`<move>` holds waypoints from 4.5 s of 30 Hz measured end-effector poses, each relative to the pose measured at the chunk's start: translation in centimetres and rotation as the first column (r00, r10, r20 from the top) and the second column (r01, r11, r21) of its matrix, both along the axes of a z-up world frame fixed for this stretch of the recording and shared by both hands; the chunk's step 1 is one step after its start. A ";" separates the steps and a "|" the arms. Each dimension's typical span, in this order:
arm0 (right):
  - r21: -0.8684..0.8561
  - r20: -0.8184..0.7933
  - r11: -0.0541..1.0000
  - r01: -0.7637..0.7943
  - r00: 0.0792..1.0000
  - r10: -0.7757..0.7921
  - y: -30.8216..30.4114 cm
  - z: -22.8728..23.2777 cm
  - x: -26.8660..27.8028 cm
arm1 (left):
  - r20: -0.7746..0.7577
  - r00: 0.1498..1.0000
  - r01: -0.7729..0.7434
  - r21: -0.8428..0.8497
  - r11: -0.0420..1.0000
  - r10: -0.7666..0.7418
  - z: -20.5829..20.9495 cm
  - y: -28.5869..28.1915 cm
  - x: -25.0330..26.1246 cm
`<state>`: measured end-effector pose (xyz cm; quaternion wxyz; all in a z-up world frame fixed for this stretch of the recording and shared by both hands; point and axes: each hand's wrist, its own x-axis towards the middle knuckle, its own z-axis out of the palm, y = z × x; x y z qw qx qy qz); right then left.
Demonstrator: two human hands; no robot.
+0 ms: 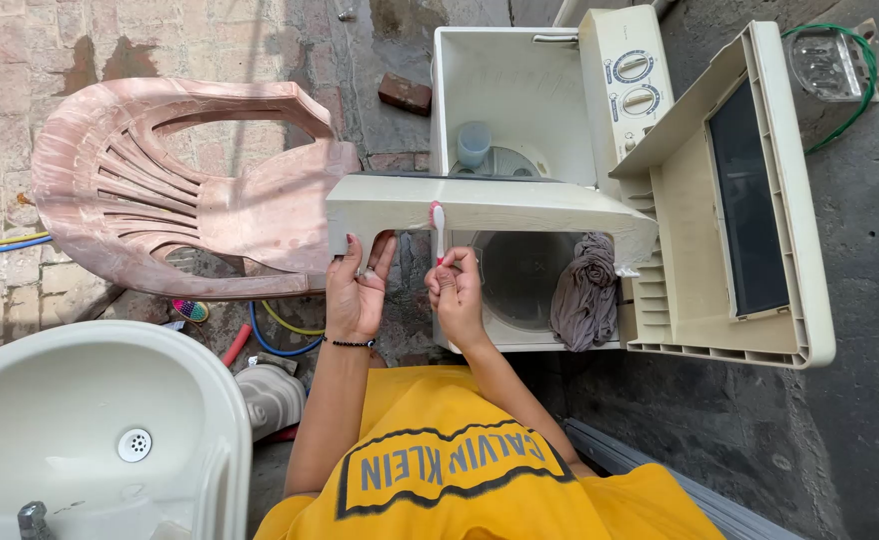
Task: Cleaning components of a washing machine using a toothbrush and water at a sink.
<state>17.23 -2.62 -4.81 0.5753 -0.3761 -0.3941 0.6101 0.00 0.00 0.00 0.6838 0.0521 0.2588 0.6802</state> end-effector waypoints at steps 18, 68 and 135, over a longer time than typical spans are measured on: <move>-0.154 -0.116 0.797 0.585 0.790 -0.602 -0.9 -0.3 10.5 | 0.082 0.996 -0.022 -0.049 0.999 0.026 -0.9 0.0 -1.1; 0.182 0.646 0.976 -0.122 0.763 -0.025 1.2 8.5 0.6 | 0.185 0.972 0.147 0.015 0.989 -0.147 -0.6 -1.8 4.8; -0.420 -0.408 0.484 -0.768 0.636 0.655 -0.3 1.9 4.7 | 0.216 0.971 0.129 -0.096 0.987 -0.106 -3.7 -1.2 3.8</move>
